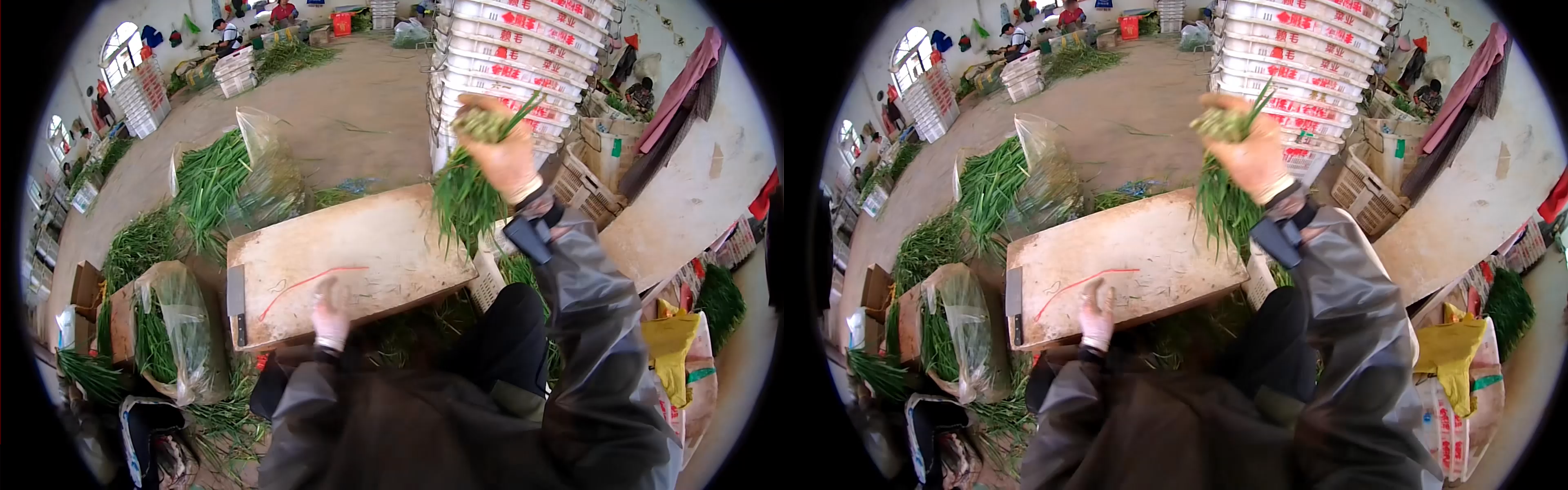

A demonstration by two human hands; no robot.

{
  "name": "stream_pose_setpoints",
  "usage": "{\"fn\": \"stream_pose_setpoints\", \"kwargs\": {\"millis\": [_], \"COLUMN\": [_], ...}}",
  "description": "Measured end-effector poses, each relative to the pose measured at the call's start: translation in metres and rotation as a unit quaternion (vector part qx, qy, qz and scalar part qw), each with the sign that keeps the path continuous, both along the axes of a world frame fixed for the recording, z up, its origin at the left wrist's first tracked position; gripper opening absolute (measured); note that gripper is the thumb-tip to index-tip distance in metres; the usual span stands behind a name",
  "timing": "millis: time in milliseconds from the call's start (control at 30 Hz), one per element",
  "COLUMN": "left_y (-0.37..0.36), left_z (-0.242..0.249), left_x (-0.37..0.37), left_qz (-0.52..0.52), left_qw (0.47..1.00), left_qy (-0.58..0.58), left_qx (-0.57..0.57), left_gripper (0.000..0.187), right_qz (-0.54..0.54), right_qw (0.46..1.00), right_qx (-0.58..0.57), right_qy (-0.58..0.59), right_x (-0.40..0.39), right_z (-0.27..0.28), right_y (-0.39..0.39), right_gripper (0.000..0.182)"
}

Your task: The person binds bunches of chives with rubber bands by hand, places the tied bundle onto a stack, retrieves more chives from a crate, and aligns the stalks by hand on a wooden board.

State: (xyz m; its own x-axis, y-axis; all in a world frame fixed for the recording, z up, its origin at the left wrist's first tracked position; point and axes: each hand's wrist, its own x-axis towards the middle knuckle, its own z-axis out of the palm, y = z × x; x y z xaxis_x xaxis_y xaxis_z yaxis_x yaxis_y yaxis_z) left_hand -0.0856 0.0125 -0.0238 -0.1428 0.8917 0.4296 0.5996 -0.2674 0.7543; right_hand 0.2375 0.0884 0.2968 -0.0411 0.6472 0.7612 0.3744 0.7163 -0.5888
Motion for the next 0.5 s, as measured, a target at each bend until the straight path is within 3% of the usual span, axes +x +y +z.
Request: {"fn": "stream_pose_setpoints", "kwargs": {"millis": [33,67,100,133,167,233,300,333,433,500], "left_y": [-0.006,-0.008,-0.019,-0.028,-0.031,-0.037,-0.045,-0.048,-0.045,-0.050], "left_z": [-0.011,-0.027,-0.020,-0.012,-0.019,-0.012,-0.003,-0.015,-0.059,-0.070], "left_x": [0.013,0.028,0.041,0.051,0.059,0.073,0.082,0.081,0.087,0.089], "left_qz": [-0.035,-0.108,-0.133,-0.200,-0.248,-0.220,-0.193,-0.193,-0.260,-0.216], "left_qw": [0.996,0.934,0.843,0.755,0.704,0.585,0.534,0.505,0.496,0.507], "left_qy": [-0.076,-0.313,-0.456,-0.544,-0.571,-0.660,-0.696,-0.719,-0.752,-0.741], "left_qx": [-0.014,-0.135,-0.253,-0.307,-0.343,-0.416,-0.439,-0.437,-0.347,-0.384], "left_gripper": [0.038,0.040,0.052,0.068,0.087,0.094,0.092,0.081,0.073,0.067], "right_qz": [0.000,-0.030,-0.061,-0.026,0.011,0.045,0.098,0.101,0.118,0.116], "right_qw": [0.997,0.983,0.960,0.953,0.945,0.924,0.901,0.895,0.878,0.867], "right_qx": [0.053,0.112,0.168,0.186,0.203,0.152,-0.005,-0.059,-0.155,-0.181], "right_qy": [-0.062,-0.140,-0.217,-0.237,-0.257,-0.349,-0.422,-0.431,-0.437,-0.449], "right_x": [-0.012,-0.023,-0.033,-0.042,-0.050,-0.065,-0.071,-0.071,-0.067,-0.064], "right_z": [-0.004,-0.016,-0.034,-0.059,-0.091,-0.171,-0.243,-0.275,-0.319,-0.323], "right_y": [-0.009,-0.012,-0.013,-0.016,-0.020,-0.033,-0.059,-0.073,-0.111,-0.118], "right_gripper": [0.041,0.042,0.043,0.045,0.047,0.053,0.054,0.056,0.058,0.069]}}
